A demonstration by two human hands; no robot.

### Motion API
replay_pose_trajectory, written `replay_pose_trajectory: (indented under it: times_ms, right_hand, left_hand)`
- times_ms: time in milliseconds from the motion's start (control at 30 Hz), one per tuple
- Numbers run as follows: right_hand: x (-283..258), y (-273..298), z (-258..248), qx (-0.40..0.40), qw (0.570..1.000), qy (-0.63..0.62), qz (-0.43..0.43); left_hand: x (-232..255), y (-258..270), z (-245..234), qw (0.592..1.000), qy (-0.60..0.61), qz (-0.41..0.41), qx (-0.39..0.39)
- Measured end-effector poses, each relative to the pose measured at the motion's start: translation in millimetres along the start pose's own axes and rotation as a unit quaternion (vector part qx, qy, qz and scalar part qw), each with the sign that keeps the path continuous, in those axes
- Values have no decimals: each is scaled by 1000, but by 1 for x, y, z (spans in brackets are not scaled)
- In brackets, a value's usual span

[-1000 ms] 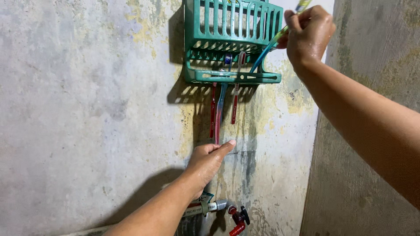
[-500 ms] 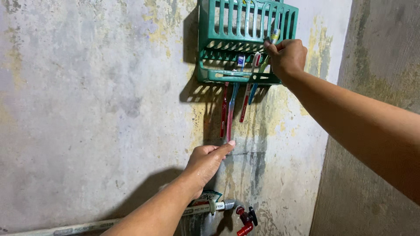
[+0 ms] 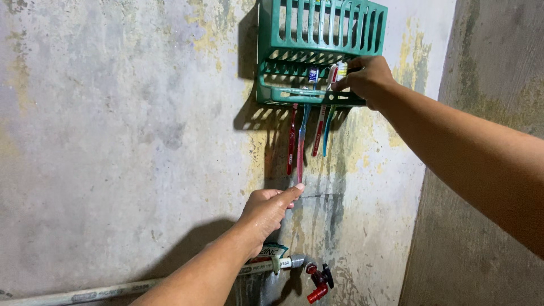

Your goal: The person scrubs a green soap dish with a brush under running water, then rinses several toothbrushes and places them in a wall-mounted holder. They also rinse a toothpaste tube and a blue cup, and wipe the cup with a cloth.

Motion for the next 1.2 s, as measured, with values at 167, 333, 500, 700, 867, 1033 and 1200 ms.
replay_pose_trajectory:
  times_ms: [167,333,500,700,867,1033,1200]
  right_hand:
    - [-5,-2,0,-36,999,7,13]
    - [-1,8,-10,-43,997,6,67]
    - [9,26,-35,77,990,-77,88]
    - [35,77,-57,277,953,-92,78]
    - [51,123,-46,307,944,-96,70]
    - [64,175,-14,246,958,-63,130]
    - [71,232,28,168,965,-63,190]
  left_hand:
    - [-2,4,-1,1000,8,-12,0]
    - [-3,5,-2,1000,12,-19,-5]
    - [-6,6,-4,999,19,-27,-5]
    - [-6,13,-9,999,21,-27,-3]
    - [-8,30,-18,999,43,-21,3]
    - [-23,56,-34,998,50,-42,14]
    - [-42,83,-51,996,57,-59,24]
Point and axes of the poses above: each hand's wrist, its own y-axis away from the middle knuckle, its own z-axis out of the palm, x = y × z, the point moved 8 cm from there along -y, towards the middle knuckle, and after that the axes turned 5 degrees about x, right-handed, at the moved point
